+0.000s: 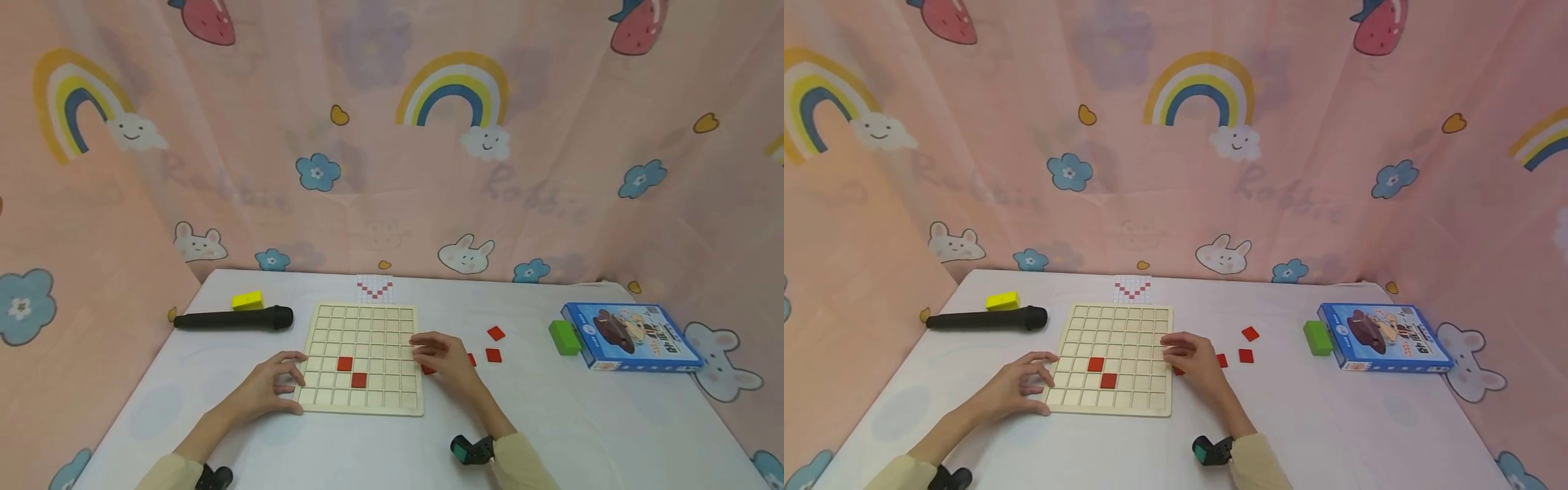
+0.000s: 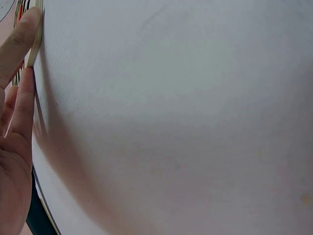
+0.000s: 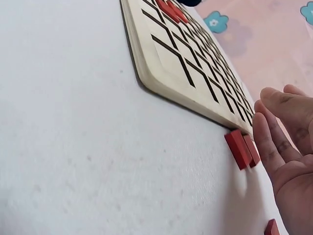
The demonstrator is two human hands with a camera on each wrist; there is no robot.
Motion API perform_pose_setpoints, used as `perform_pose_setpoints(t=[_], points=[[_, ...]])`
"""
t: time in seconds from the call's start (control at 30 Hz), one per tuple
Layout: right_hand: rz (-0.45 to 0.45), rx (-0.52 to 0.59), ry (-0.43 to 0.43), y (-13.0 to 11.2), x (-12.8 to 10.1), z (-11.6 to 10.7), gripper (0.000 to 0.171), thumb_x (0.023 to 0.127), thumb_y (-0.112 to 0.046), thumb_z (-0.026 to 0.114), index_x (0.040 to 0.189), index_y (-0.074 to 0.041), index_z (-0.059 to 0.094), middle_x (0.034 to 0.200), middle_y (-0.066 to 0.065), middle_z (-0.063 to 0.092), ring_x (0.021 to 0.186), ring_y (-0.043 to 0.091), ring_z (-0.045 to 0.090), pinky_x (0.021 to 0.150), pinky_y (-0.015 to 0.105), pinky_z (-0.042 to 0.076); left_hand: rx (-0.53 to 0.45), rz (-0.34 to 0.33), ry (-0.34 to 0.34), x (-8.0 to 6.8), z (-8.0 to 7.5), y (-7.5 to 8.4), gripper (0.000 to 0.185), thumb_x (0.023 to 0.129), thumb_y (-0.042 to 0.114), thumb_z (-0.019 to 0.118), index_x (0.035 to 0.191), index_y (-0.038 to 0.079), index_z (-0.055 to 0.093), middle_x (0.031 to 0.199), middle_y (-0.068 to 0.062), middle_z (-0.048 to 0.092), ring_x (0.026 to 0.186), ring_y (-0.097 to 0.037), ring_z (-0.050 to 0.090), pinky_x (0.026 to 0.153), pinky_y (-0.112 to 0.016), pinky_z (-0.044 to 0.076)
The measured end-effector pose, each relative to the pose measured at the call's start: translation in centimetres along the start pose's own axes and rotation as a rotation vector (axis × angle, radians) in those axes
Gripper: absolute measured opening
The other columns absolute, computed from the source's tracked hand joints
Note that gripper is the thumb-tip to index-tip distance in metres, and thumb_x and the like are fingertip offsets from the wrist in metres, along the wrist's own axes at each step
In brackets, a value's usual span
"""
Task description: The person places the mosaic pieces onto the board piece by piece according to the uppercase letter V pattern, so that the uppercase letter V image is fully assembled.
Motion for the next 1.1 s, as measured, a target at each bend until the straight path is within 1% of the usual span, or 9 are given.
perform_pose_setpoints(t=[0.17,0.4,0.5,0.7,0.77,0.87,0.93,1.03,1.1], points=[[0.017,-0.034,0.037,0.2,-0.8,-1.9,0.034,0.086,0.0,0.069,0.119,0.003,0.062,0.117,0.019,0.064,0.103,0.033,0.064,0.085,0.023,0.056,0.004,0.003,-0.004,0.1,0.0,0.0,0.038,0.06,0.019,0.09,0.087,0.012,0.064,0.138,-0.017,0.042,0.124,-0.044,0.043,0.083,-0.02,0.056],[0.065,-0.107,0.12,0.9,-2.0,-4.8,0.033,0.086,-0.003,0.07,0.118,-0.003,0.064,0.116,0.013,0.066,0.102,0.027,0.064,0.083,0.019,0.055,0.012,0.0,-0.005,0.1,0.0,0.0,0.038,0.06,0.02,0.089,0.087,0.012,0.064,0.138,-0.017,0.042,0.123,-0.044,0.044,0.083,-0.02,0.056],[0.039,-0.135,0.138,0.8,-2.5,-6.2,0.032,0.086,-0.003,0.07,0.118,-0.002,0.064,0.115,0.014,0.066,0.101,0.028,0.064,0.081,0.018,0.056,0.015,0.002,-0.003,0.1,0.0,0.0,0.038,0.06,0.02,0.089,0.087,0.012,0.064,0.136,-0.017,0.043,0.122,-0.044,0.044,0.082,-0.02,0.056],[-0.071,-0.225,0.192,0.5,-3.7,-9.4,0.029,0.087,-0.002,0.069,0.115,0.0,0.064,0.11,0.017,0.066,0.097,0.03,0.063,0.081,0.013,0.053,-0.007,-0.007,-0.003,0.1,0.0,0.0,0.038,0.059,0.019,0.09,0.087,0.012,0.065,0.137,-0.017,0.042,0.123,-0.044,0.043,0.083,-0.021,0.056],[-0.074,-0.256,0.213,0.7,-4.2,-10.5,0.028,0.087,-0.002,0.068,0.115,0.0,0.064,0.11,0.017,0.066,0.097,0.029,0.063,0.081,0.011,0.052,-0.007,-0.006,-0.003,0.1,0.0,0.0,0.039,0.059,0.02,0.09,0.087,0.012,0.065,0.137,-0.018,0.042,0.123,-0.044,0.043,0.083,-0.021,0.056],[-0.033,-0.311,0.224,1.0,-4.7,-11.9,0.028,0.088,0.0,0.067,0.116,0.0,0.064,0.112,0.018,0.065,0.099,0.03,0.061,0.081,0.01,0.051,-0.001,-0.006,-0.002,0.1,0.0,0.0,0.039,0.059,0.02,0.09,0.087,0.012,0.065,0.137,-0.017,0.043,0.123,-0.044,0.043,0.082,-0.02,0.056],[0.011,-0.376,0.217,1.2,-5.1,-12.6,0.03,0.088,-0.001,0.067,0.117,0.0,0.064,0.114,0.018,0.065,0.102,0.031,0.06,0.084,0.016,0.054,0.003,-0.006,0.0,0.1,0.0,0.0,0.039,0.058,0.02,0.09,0.087,0.012,0.065,0.136,-0.017,0.043,0.122,-0.044,0.044,0.082,-0.02,0.056],[0.08,-0.464,0.196,1.7,-5.3,-13.4,0.033,0.087,-0.001,0.068,0.119,-0.002,0.063,0.118,0.018,0.063,0.108,0.033,0.058,0.091,0.032,0.055,0.007,0.003,0.001,0.1,0.0,-0.1,0.039,0.059,0.02,0.09,0.087,0.012,0.064,0.136,-0.017,0.043,0.123,-0.044,0.043,0.082,-0.02,0.056],[0.116,-0.493,0.177,2.1,-5.4,-13.8,0.035,0.087,-0.003,0.069,0.122,-0.003,0.062,0.121,0.018,0.061,0.11,0.034,0.057,0.094,0.042,0.052,0.009,0.003,0.001,0.1,0.0,-0.1,0.039,0.059,0.021,0.09,0.087,0.012,0.064,0.136,-0.017,0.043,0.123,-0.044,0.043,0.082,-0.02,0.056]])
Point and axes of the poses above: each hand's wrist, its own x-axis towards the middle knuckle, its own z-axis out of the palm, y = z × x, the point moved 6 cm from there along x, towards the middle knuckle
